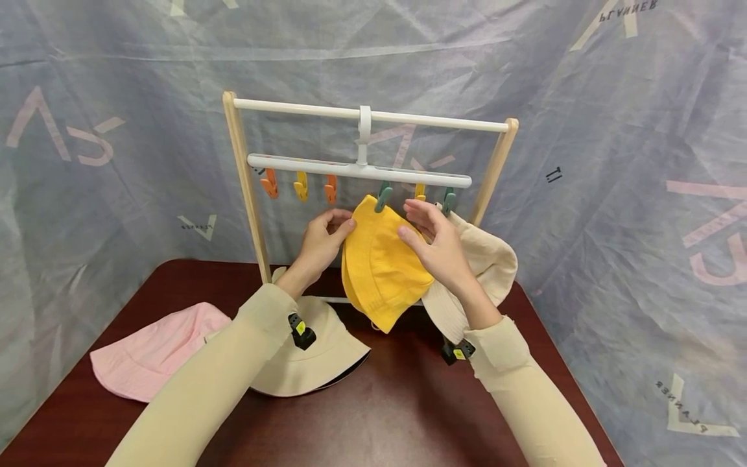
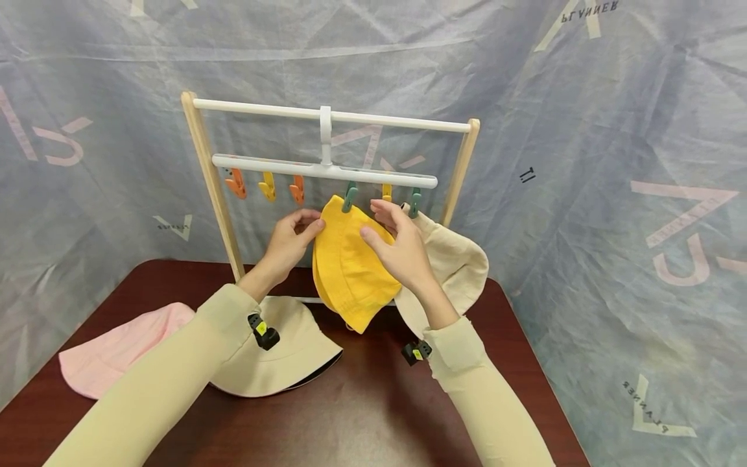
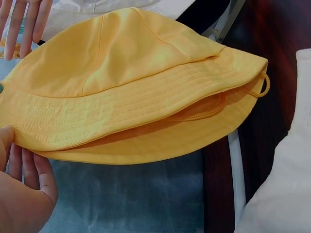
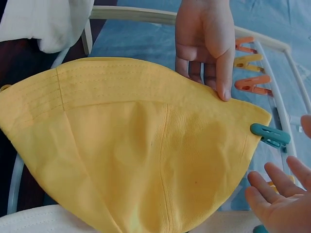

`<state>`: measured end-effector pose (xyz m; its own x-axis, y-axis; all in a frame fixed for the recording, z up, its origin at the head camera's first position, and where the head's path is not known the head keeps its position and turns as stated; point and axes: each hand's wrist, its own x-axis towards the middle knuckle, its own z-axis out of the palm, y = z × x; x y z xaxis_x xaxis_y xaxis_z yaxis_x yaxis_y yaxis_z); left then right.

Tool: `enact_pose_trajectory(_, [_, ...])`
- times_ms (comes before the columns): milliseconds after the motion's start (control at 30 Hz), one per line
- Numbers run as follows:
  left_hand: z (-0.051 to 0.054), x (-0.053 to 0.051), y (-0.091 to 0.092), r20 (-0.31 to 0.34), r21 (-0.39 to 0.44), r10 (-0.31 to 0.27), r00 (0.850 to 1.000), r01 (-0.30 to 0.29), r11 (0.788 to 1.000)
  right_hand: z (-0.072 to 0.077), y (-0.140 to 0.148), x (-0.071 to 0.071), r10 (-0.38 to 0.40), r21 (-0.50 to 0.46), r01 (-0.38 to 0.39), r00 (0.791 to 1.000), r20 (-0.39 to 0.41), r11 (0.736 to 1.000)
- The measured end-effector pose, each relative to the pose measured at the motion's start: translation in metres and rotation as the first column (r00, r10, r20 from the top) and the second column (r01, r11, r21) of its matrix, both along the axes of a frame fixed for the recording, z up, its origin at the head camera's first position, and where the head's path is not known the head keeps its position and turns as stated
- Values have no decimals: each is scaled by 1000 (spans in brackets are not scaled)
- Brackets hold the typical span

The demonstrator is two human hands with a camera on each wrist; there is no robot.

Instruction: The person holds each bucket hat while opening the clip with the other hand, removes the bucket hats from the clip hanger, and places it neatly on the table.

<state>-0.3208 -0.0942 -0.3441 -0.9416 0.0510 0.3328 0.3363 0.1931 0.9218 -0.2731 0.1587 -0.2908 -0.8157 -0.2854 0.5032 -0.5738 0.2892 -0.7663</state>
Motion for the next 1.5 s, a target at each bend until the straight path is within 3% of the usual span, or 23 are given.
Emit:
enact_pose_trajectory(433, [0, 2, 0, 2, -3, 0, 1000, 0, 1000, 4, -17, -13, -2, 14, 2, 1000, 30, 1000])
enact_pose_trajectory(900, [1, 2, -1, 13, -3, -12, 1000, 12, 1000, 11, -31, -25, 25, 5, -26, 991, 132, 1000])
enact_pose_trajectory(1200, [-1, 1, -2, 10, -13, -2, 1000, 2, 1000, 13, -37, -32, -18, -3, 19, 984, 176, 1000])
enact_pose_trajectory(1500, [-1, 3, -2, 13, -15, -5, 1000, 5, 1000, 15, -43, -39, 5, -124, 27, 968, 251, 992])
